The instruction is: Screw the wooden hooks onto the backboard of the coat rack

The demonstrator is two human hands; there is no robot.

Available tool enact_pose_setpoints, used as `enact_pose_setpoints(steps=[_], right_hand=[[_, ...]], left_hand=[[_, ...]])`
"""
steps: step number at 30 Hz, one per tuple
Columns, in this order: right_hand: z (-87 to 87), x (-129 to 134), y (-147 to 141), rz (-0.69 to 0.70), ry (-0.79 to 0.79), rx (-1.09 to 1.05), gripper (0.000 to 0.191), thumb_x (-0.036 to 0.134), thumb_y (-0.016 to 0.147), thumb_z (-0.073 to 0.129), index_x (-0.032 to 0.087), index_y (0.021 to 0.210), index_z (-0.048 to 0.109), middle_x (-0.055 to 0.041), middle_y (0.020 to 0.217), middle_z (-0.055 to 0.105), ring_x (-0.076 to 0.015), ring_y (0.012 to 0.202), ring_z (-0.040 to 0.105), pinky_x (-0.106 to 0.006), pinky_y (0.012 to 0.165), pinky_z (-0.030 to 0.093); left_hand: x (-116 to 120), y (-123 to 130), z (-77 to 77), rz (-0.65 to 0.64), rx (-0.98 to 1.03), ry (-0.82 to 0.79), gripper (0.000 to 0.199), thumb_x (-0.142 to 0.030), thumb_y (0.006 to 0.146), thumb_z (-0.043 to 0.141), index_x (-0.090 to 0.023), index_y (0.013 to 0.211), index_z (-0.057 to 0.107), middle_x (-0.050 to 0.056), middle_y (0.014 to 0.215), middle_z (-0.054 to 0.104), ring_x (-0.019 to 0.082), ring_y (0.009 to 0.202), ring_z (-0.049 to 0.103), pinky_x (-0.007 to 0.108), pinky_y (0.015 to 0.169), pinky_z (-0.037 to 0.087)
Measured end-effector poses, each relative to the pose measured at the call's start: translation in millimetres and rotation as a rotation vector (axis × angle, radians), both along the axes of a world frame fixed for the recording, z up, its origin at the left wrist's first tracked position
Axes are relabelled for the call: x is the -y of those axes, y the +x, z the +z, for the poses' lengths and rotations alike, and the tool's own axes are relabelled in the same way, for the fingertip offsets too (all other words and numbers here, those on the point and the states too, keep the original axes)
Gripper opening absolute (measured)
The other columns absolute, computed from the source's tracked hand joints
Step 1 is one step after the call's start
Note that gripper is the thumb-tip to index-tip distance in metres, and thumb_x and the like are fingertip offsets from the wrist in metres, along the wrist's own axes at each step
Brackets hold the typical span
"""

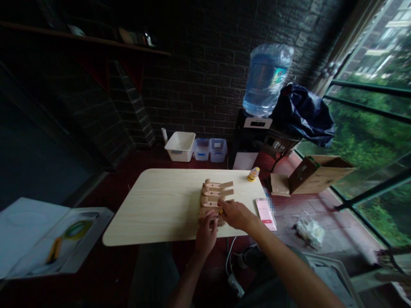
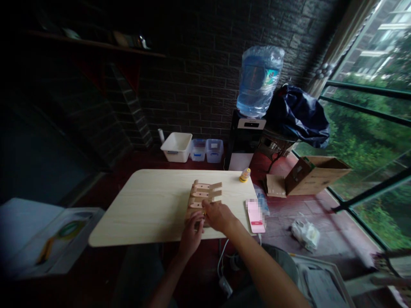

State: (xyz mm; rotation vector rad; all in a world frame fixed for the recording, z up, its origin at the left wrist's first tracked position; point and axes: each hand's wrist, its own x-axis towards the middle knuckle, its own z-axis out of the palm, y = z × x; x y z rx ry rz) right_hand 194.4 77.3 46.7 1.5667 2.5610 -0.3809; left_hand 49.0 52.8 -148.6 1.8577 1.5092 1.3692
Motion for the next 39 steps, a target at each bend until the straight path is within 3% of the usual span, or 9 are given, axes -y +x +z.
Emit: enact_pose_setpoints(steps=[4, 16, 21, 24, 29, 33, 39], right_hand=[[-1.9, -0.5, -1.7, 0.013, 0.001, 0.028, 0.026, 0.024, 0.102, 0.042, 0.02, 0.127, 0.049, -0.0141, 0.117, 0.071, -0.0249, 0.107, 0.069, -0.031, 0.082, 0.052], [-12.2, -1.4, -5.4, -0.026, 0.024, -0.034, 0.031, 0.027, 0.1, 0.045, 0.015, 0.128, 0.047, -0.0176, 0.114, 0.07, -0.0284, 0.107, 0.069, -0.035, 0.082, 0.054], [-13.9, 5.5, -5.1, 0.035, 0.06, -0.045, 0.036, 0.02, 0.1, 0.04, 0.012, 0.135, 0.038, -0.0191, 0.117, 0.068, -0.0254, 0.102, 0.07, -0.032, 0.079, 0.053], [-14.8, 6.4, -1.5, 0.005, 0.04, -0.06, 0.035, 0.019, 0.099, 0.044, 0.015, 0.134, 0.039, -0.0161, 0.111, 0.07, -0.0248, 0.097, 0.071, -0.031, 0.077, 0.051], [-23.0, 6.4, 9.5, -0.123, 0.028, -0.308, 0.021, 0.025, 0.098, 0.052, 0.023, 0.119, 0.051, -0.0089, 0.11, 0.068, -0.0224, 0.095, 0.068, -0.029, 0.078, 0.048], [-40.9, 5.6, 10.4, -0.192, 0.103, -0.612, 0.023, 0.017, 0.094, 0.052, 0.024, 0.116, 0.054, -0.0083, 0.118, 0.059, -0.0195, 0.094, 0.065, -0.029, 0.08, 0.05], [-64.6, 7.4, 1.6, -0.245, 0.125, -0.936, 0.021, 0.02, 0.093, 0.052, 0.023, 0.114, 0.057, -0.0044, 0.098, 0.063, -0.0187, 0.079, 0.062, -0.031, 0.073, 0.052]], left_hand=[[-0.1, -0.5, 0.4, 0.007, -0.02, 0.008, 0.02, -0.03, 0.096, 0.051, -0.026, 0.112, 0.063, 0.009, 0.125, 0.065, 0.024, 0.112, 0.065, 0.04, 0.081, 0.064], [-0.3, -4.0, 0.9, -0.036, 0.006, -0.016, 0.023, -0.029, 0.096, 0.052, -0.026, 0.117, 0.06, 0.009, 0.127, 0.064, 0.021, 0.109, 0.066, 0.032, 0.072, 0.063], [-1.7, -5.2, 2.1, -0.049, 0.003, 0.002, 0.021, -0.028, 0.097, 0.05, -0.025, 0.114, 0.061, 0.008, 0.13, 0.063, 0.021, 0.118, 0.062, 0.035, 0.084, 0.062], [-2.6, -4.6, 0.8, -0.046, 0.003, -0.014, 0.02, -0.03, 0.098, 0.049, -0.024, 0.112, 0.061, 0.009, 0.13, 0.062, 0.023, 0.119, 0.061, 0.038, 0.085, 0.062], [-3.5, -3.8, 0.0, -0.076, 0.015, -0.114, 0.025, -0.034, 0.099, 0.045, -0.024, 0.117, 0.06, 0.01, 0.135, 0.059, 0.024, 0.121, 0.06, 0.037, 0.078, 0.062], [-2.9, -4.3, 1.9, -0.08, 0.01, -0.146, 0.027, -0.037, 0.098, 0.045, -0.025, 0.117, 0.061, 0.009, 0.135, 0.059, 0.024, 0.118, 0.061, 0.038, 0.082, 0.061], [-1.0, -3.7, 7.0, -0.106, 0.051, -0.19, 0.03, -0.04, 0.099, 0.044, -0.025, 0.118, 0.061, 0.01, 0.138, 0.057, 0.024, 0.12, 0.061, 0.039, 0.089, 0.059]])
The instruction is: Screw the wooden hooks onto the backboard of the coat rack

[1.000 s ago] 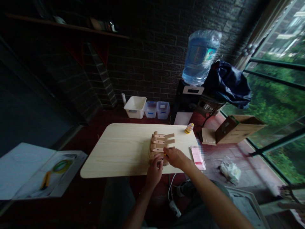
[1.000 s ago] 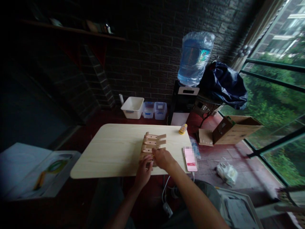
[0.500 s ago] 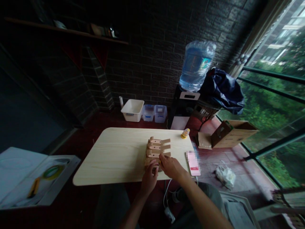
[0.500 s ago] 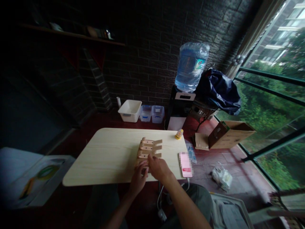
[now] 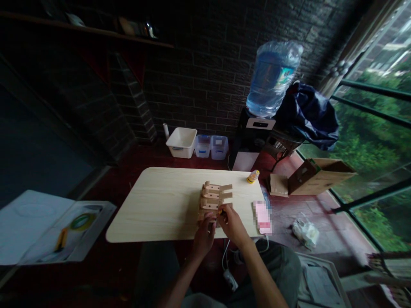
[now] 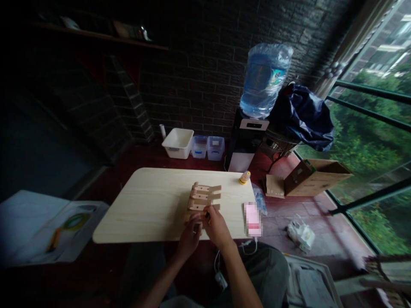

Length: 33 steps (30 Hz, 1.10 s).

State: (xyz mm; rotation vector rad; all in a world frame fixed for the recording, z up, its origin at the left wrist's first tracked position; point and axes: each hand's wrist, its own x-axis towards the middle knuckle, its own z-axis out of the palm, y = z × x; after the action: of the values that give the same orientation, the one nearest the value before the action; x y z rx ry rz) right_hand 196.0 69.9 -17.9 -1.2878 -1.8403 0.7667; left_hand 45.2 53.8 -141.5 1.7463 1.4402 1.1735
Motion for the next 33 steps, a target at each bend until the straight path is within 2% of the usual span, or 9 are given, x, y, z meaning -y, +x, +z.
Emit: enact_pose_setpoints(steps=[3, 5, 7, 12, 15, 20, 25, 31, 33], right_hand=[[-2.6, 6.0, -4.3, 0.001, 0.049, -0.079, 0.031, 0.021, 0.097, 0.046, 0.023, 0.126, 0.057, -0.0089, 0.11, 0.064, -0.0207, 0.093, 0.064, -0.034, 0.083, 0.053], [-3.8, 10.9, -7.8, -0.001, 0.077, -0.124, 0.035, 0.021, 0.099, 0.041, 0.023, 0.13, 0.057, -0.0105, 0.12, 0.064, -0.0223, 0.109, 0.062, -0.037, 0.095, 0.051], [-6.2, 15.8, -11.7, -0.02, 0.068, -0.161, 0.036, 0.024, 0.101, 0.039, 0.024, 0.132, 0.057, -0.0107, 0.124, 0.063, -0.0228, 0.115, 0.061, -0.039, 0.099, 0.05], [-11.5, 24.9, -18.8, -0.087, -0.041, -0.247, 0.035, 0.035, 0.103, 0.042, 0.023, 0.133, 0.055, -0.0116, 0.122, 0.066, -0.0225, 0.104, 0.067, -0.036, 0.089, 0.056], [-10.3, 26.7, -18.4, -0.088, -0.057, -0.273, 0.032, 0.038, 0.103, 0.045, 0.022, 0.128, 0.059, -0.0113, 0.119, 0.068, -0.0223, 0.101, 0.068, -0.035, 0.087, 0.057], [-12.1, 26.7, -14.3, -0.117, -0.048, -0.269, 0.032, 0.041, 0.1, 0.051, 0.022, 0.123, 0.063, -0.011, 0.115, 0.07, -0.0226, 0.096, 0.07, -0.035, 0.086, 0.058], [-18.4, 29.4, -15.9, -0.128, -0.058, -0.293, 0.035, 0.044, 0.1, 0.052, 0.022, 0.124, 0.063, -0.0117, 0.118, 0.07, -0.0235, 0.101, 0.07, -0.036, 0.088, 0.058], [-17.9, 33.7, -18.8, -0.166, -0.023, -0.282, 0.037, 0.045, 0.102, 0.045, 0.021, 0.124, 0.063, -0.0116, 0.12, 0.069, -0.0238, 0.11, 0.066, -0.039, 0.097, 0.054], [-18.2, 34.5, -18.0, -0.16, -0.022, -0.296, 0.038, 0.046, 0.102, 0.045, 0.021, 0.123, 0.064, -0.0116, 0.12, 0.07, -0.0242, 0.111, 0.066, -0.038, 0.096, 0.055]], left_hand=[[1.0, 0.6, 3.1, -0.005, 0.032, -0.016, 0.03, -0.042, 0.099, 0.044, -0.024, 0.117, 0.061, 0.009, 0.139, 0.056, 0.023, 0.123, 0.059, 0.041, 0.097, 0.056], [2.0, 0.8, 6.0, -0.001, 0.061, -0.037, 0.031, -0.043, 0.099, 0.045, -0.024, 0.118, 0.06, 0.009, 0.14, 0.056, 0.022, 0.119, 0.062, 0.04, 0.093, 0.058], [2.9, 0.7, 9.6, -0.002, 0.087, -0.053, 0.032, -0.044, 0.098, 0.045, -0.024, 0.118, 0.06, 0.01, 0.139, 0.057, 0.022, 0.114, 0.064, 0.038, 0.087, 0.06], [3.9, -0.2, 15.1, -0.001, 0.098, -0.068, 0.031, -0.043, 0.097, 0.046, -0.023, 0.115, 0.062, 0.01, 0.139, 0.058, 0.023, 0.115, 0.064, 0.038, 0.087, 0.06], [4.1, -0.7, 12.3, -0.006, 0.088, -0.07, 0.031, -0.042, 0.098, 0.045, -0.024, 0.116, 0.062, 0.009, 0.139, 0.058, 0.023, 0.12, 0.062, 0.038, 0.088, 0.06], [4.3, -1.0, 5.9, -0.003, 0.079, -0.058, 0.03, -0.042, 0.099, 0.044, -0.024, 0.117, 0.06, 0.009, 0.14, 0.057, 0.022, 0.125, 0.059, 0.041, 0.098, 0.055], [3.6, -0.8, 3.5, 0.0, 0.075, -0.06, 0.031, -0.041, 0.099, 0.045, -0.024, 0.119, 0.06, 0.009, 0.14, 0.057, 0.022, 0.124, 0.06, 0.04, 0.096, 0.056], [3.0, -1.5, -1.4, 0.0, 0.063, -0.011, 0.03, -0.04, 0.098, 0.047, -0.024, 0.118, 0.062, 0.01, 0.142, 0.056, 0.023, 0.126, 0.059, 0.042, 0.1, 0.054], [2.9, -1.4, -3.0, -0.001, 0.06, 0.001, 0.03, -0.041, 0.098, 0.047, -0.023, 0.117, 0.062, 0.01, 0.142, 0.056, 0.023, 0.126, 0.058, 0.042, 0.1, 0.054]])
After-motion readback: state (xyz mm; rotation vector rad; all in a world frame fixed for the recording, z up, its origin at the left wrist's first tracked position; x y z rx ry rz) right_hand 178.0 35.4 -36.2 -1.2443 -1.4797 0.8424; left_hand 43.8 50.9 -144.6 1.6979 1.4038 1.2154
